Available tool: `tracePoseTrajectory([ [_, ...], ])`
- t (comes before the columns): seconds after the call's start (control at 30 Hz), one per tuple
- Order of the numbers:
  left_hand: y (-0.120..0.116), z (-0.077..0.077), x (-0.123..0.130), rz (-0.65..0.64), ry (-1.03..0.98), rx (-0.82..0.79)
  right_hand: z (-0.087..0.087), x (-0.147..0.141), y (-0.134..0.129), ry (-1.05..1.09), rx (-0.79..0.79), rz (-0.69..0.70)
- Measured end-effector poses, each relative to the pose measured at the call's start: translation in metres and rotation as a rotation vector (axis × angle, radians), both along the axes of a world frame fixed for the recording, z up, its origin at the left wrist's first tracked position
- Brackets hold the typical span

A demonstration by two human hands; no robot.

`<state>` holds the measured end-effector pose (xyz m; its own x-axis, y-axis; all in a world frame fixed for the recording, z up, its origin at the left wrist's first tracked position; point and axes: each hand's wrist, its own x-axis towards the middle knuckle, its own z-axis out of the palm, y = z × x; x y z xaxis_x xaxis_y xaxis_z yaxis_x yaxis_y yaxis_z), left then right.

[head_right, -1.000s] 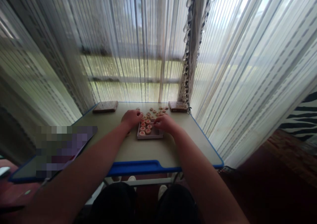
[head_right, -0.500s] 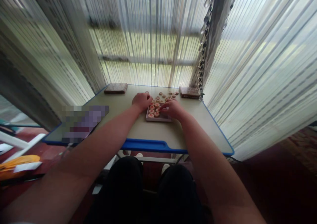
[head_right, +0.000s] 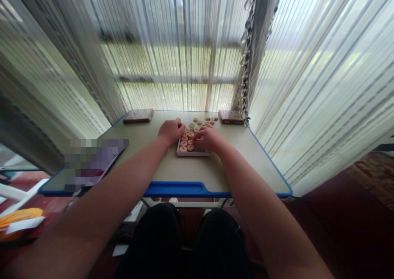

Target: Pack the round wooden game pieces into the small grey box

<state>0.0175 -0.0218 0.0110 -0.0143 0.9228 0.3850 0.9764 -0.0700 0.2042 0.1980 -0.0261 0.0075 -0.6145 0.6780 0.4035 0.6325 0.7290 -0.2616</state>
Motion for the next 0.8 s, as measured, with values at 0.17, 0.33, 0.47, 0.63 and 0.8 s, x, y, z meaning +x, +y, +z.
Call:
tracePoseTrajectory([
  [0.17,-0.002,0.003,0.002,0.004,0.026,0.008,0.010,0.015,0.001,0.049,-0.040,-0.181],
  [0.33,-0.002,0.002,0.003,0.005,0.028,0.012,0.014,0.040,0.008,-0.127,-0.161,-0.526],
  [0.47,0.000,0.000,0.003,-0.024,0.022,0.020,0.011,0.042,0.008,-0.219,-0.207,-0.472],
  [0.63,-0.001,0.003,0.005,-0.009,0.018,0.021,0.006,0.034,0.010,-0.233,-0.116,-0.464],
  [0.8,-0.003,0.005,0.005,-0.010,0.033,0.016,0.003,0.033,0.013,-0.210,-0.079,-0.432],
])
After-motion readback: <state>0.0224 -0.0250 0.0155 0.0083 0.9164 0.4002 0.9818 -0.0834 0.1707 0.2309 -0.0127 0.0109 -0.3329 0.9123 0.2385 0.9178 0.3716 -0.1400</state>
